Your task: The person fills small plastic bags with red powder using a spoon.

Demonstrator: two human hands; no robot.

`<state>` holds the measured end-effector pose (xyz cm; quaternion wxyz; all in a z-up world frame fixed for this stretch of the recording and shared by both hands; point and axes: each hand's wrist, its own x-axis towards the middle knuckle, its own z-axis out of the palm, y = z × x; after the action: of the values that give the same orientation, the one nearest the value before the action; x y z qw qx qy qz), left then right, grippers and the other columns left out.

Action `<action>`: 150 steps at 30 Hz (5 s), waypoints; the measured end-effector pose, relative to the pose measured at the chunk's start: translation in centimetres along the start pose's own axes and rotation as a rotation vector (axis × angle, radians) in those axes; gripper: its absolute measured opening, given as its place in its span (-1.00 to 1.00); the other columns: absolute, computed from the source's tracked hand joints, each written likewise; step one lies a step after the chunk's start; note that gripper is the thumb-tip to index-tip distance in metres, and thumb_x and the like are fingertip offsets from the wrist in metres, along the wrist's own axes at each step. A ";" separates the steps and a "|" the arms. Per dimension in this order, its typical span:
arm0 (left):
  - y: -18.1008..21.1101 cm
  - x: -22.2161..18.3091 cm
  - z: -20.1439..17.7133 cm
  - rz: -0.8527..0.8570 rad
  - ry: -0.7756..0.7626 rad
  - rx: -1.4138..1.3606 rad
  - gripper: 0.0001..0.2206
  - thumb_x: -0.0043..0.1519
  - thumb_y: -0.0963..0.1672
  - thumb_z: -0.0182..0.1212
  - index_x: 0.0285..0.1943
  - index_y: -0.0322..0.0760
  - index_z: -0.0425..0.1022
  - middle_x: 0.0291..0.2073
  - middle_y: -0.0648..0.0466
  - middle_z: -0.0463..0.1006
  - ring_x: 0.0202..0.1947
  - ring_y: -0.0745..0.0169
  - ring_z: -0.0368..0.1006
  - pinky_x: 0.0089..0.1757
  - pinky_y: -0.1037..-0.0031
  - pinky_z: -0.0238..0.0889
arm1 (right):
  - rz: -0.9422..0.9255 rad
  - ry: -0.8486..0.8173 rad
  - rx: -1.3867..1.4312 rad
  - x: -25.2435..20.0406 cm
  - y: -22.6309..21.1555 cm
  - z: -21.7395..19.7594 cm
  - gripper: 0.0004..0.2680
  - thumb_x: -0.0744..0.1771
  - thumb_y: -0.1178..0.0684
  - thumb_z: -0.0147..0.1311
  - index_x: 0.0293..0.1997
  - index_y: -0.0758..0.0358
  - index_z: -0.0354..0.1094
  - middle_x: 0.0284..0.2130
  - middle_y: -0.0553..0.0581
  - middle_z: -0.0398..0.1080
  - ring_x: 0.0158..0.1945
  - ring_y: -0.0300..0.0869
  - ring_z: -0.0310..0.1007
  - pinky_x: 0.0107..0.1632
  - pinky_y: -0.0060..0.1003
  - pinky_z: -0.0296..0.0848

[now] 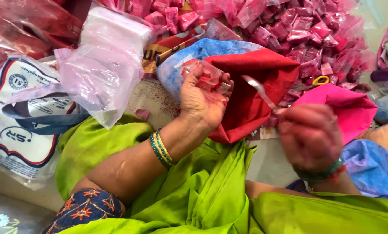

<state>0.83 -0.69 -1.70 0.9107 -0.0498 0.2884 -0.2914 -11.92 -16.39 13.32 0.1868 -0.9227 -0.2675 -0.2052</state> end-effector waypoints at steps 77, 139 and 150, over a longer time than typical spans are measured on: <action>-2.7 -4.1 2.1 -0.238 0.040 0.176 -0.62 0.35 0.04 0.07 -0.04 -0.42 0.45 -0.28 -0.08 0.60 -0.21 -0.04 0.55 -0.04 0.20 0.46 | 0.057 -0.279 -0.246 3.1 0.1 1.1 -0.65 0.27 0.23 0.21 0.17 0.01 0.50 -0.01 0.16 0.31 -0.05 -0.04 0.48 -0.08 -0.17 0.52; -2.2 3.1 -0.9 -0.114 -0.501 1.081 -0.64 0.47 0.06 0.05 0.20 -0.25 0.40 0.03 0.08 0.49 0.04 0.19 0.45 0.10 0.30 0.35 | 0.441 -0.232 0.075 5.9 5.9 -6.3 -0.88 0.33 0.25 0.22 -0.09 0.36 0.41 -0.04 0.17 0.39 -0.02 -0.11 0.48 0.01 -0.28 0.49; -1.6 2.4 -1.4 -0.300 -0.592 0.765 -0.69 0.29 -0.24 0.31 0.21 -0.28 0.43 0.00 0.08 0.57 0.03 0.29 0.53 0.05 0.49 0.43 | 0.620 -0.048 0.464 5.6 5.9 -5.2 -0.93 0.38 0.31 0.13 -0.09 0.39 0.35 0.08 0.09 0.27 0.08 -0.30 0.35 0.13 -0.40 0.52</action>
<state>0.84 -3.23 -3.68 0.8545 0.1658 -0.1201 -0.4773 -5.69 -21.07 18.98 0.4374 -0.8976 -0.0194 -0.0514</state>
